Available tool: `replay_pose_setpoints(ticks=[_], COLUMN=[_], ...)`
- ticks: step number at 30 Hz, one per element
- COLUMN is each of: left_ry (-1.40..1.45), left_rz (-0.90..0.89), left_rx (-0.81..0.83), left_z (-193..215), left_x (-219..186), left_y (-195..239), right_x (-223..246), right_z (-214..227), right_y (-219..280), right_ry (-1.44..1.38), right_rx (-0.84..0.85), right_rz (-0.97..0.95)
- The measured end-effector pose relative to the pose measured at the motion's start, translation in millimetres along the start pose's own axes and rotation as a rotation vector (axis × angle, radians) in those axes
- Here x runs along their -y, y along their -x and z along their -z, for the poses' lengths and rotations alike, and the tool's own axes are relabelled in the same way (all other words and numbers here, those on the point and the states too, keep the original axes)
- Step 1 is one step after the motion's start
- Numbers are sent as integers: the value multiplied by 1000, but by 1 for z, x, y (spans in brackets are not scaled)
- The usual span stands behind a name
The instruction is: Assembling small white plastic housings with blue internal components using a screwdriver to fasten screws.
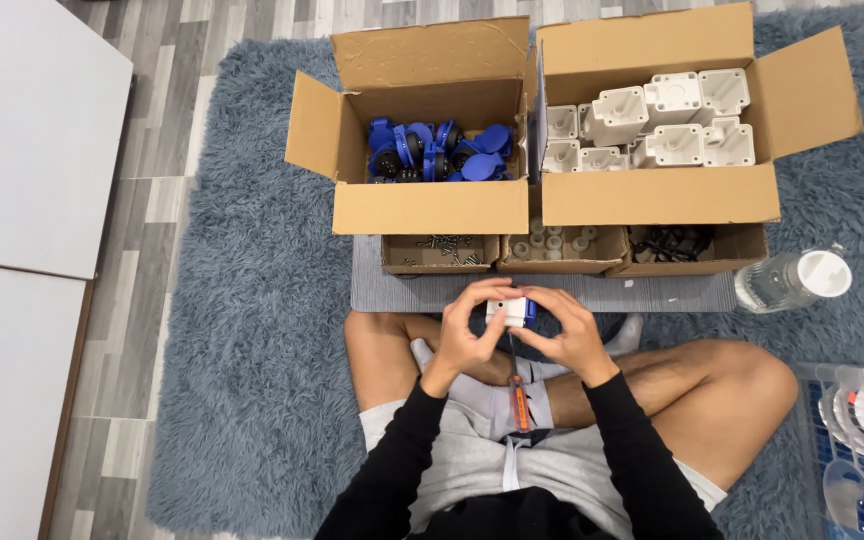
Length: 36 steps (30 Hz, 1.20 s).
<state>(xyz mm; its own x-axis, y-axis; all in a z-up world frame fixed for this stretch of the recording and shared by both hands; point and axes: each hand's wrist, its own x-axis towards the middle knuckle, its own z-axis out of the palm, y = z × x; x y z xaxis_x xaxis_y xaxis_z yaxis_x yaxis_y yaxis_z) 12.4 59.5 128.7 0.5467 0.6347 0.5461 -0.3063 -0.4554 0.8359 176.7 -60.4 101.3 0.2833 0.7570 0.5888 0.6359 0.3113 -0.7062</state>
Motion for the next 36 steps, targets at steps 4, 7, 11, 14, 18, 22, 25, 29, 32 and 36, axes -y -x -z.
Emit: replay_pose_setpoints(ticks=[4, 7, 11, 14, 18, 22, 25, 29, 32, 36], left_ry=[-55, -119, -177, -259, -296, -293, -282, -243, -303, -345], left_rz=[-48, -54, -67, -46, -123, -143, -155, -142, -123, -217], left_rx=[73, 45, -63, -156, -117, 124, 145, 97, 7, -98], left_z=[16, 20, 9, -5, 0, 23, 26, 21, 8, 1], left_x=[-5, -1, 3, 13, -1, -16, -13, -5, -2, -9], left_y=[-3, -2, -1, 2, -7, -9, -10, -5, -2, -4], right_x=[4, 5, 3, -1, -9, -5, -2, -1, -2, -13], right_z=[0, 0, 0, -1, -3, -1, -2, -2, -2, -6], right_y=[-3, -3, -2, 2, 7, 5, 5, 5, 7, 14], right_ry=[-9, -2, 4, 17, 15, 11, 11, 22, 21, 30], right_rx=[1, 8, 9, 8, 12, 8, -3, -1, -9, -15], right_rz=[-6, -5, 2, 11, 2, 5, 6, 3, 17, 32])
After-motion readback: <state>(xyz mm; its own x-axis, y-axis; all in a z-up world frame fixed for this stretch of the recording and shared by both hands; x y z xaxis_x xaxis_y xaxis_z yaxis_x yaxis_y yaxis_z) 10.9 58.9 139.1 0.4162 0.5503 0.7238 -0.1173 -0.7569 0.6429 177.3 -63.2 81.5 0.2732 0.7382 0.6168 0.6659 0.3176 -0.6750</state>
